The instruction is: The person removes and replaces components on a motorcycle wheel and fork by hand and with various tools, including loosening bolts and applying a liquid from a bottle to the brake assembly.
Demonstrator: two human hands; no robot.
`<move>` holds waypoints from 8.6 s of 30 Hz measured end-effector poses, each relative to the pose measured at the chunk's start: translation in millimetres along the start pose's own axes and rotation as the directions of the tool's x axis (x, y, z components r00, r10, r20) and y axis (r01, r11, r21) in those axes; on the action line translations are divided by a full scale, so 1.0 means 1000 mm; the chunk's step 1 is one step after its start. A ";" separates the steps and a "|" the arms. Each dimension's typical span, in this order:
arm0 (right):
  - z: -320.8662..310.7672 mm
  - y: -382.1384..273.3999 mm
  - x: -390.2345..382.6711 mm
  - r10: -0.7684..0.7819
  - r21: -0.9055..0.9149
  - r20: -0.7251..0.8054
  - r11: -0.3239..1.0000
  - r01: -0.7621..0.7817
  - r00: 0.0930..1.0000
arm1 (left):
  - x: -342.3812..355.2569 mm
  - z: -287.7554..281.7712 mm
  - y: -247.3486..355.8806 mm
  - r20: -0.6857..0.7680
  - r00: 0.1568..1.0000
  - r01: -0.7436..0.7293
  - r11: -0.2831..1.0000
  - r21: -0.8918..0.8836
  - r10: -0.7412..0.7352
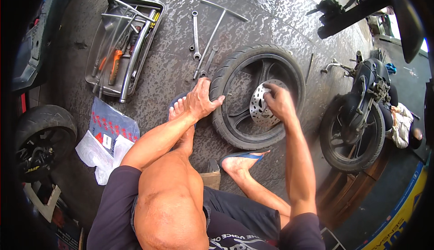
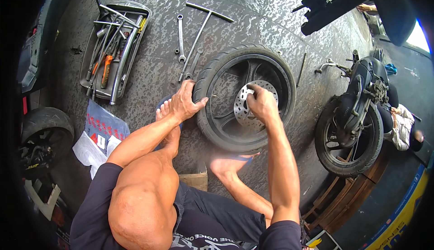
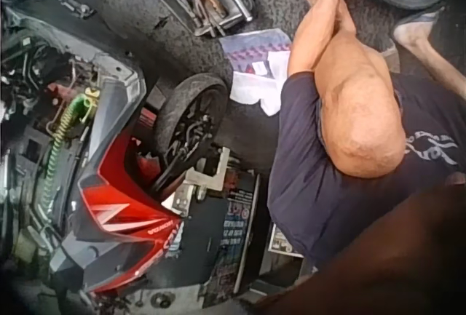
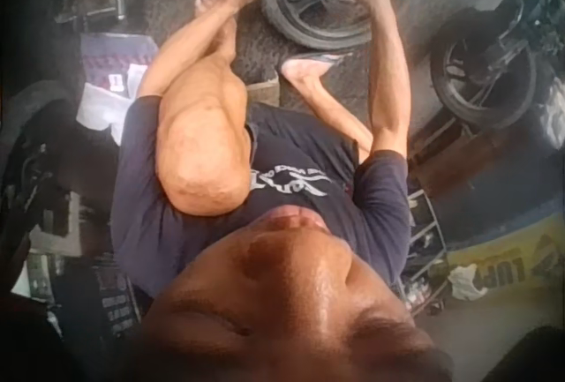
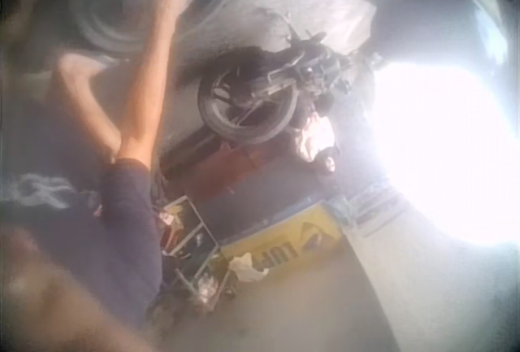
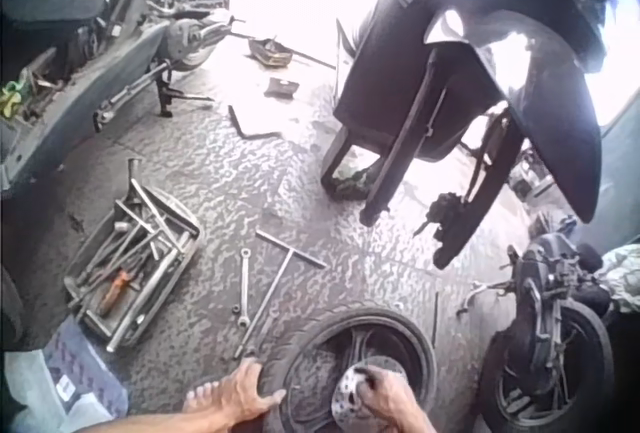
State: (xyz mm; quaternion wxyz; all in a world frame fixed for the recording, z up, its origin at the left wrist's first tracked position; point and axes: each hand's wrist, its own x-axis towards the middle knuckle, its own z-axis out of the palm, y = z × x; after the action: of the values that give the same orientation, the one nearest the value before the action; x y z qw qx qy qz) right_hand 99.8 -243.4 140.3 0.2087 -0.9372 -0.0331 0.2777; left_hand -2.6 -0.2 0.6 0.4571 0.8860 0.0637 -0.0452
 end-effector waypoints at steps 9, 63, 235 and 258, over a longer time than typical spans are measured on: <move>0.003 -0.001 -0.009 -0.477 -0.582 0.214 0.638 0.503 0.853 | 0.001 -0.001 0.003 -0.005 1.000 -0.001 1.000 -0.015 0.001; -0.003 0.000 -0.004 0.019 -0.483 -0.002 0.875 -0.018 1.000 | 0.002 -0.009 -0.002 0.034 0.999 0.011 0.996 -0.084 -0.008; -0.031 0.237 -0.025 -0.111 -0.296 -0.734 0.940 -0.169 0.670 | 0.092 0.102 0.148 0.420 0.646 -0.720 0.692 0.058 0.637; -0.048 0.277 -0.036 -0.219 -0.310 -0.665 0.951 0.002 0.715 | 0.059 0.110 0.171 0.541 0.577 -0.714 0.700 -0.029 0.612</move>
State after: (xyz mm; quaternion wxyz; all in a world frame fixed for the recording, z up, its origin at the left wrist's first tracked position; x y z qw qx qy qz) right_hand 80.8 -519.7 81.8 0.0839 -0.9888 -0.0493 -0.1129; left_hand 79.2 -183.5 66.2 0.3521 0.8381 -0.4020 -0.1095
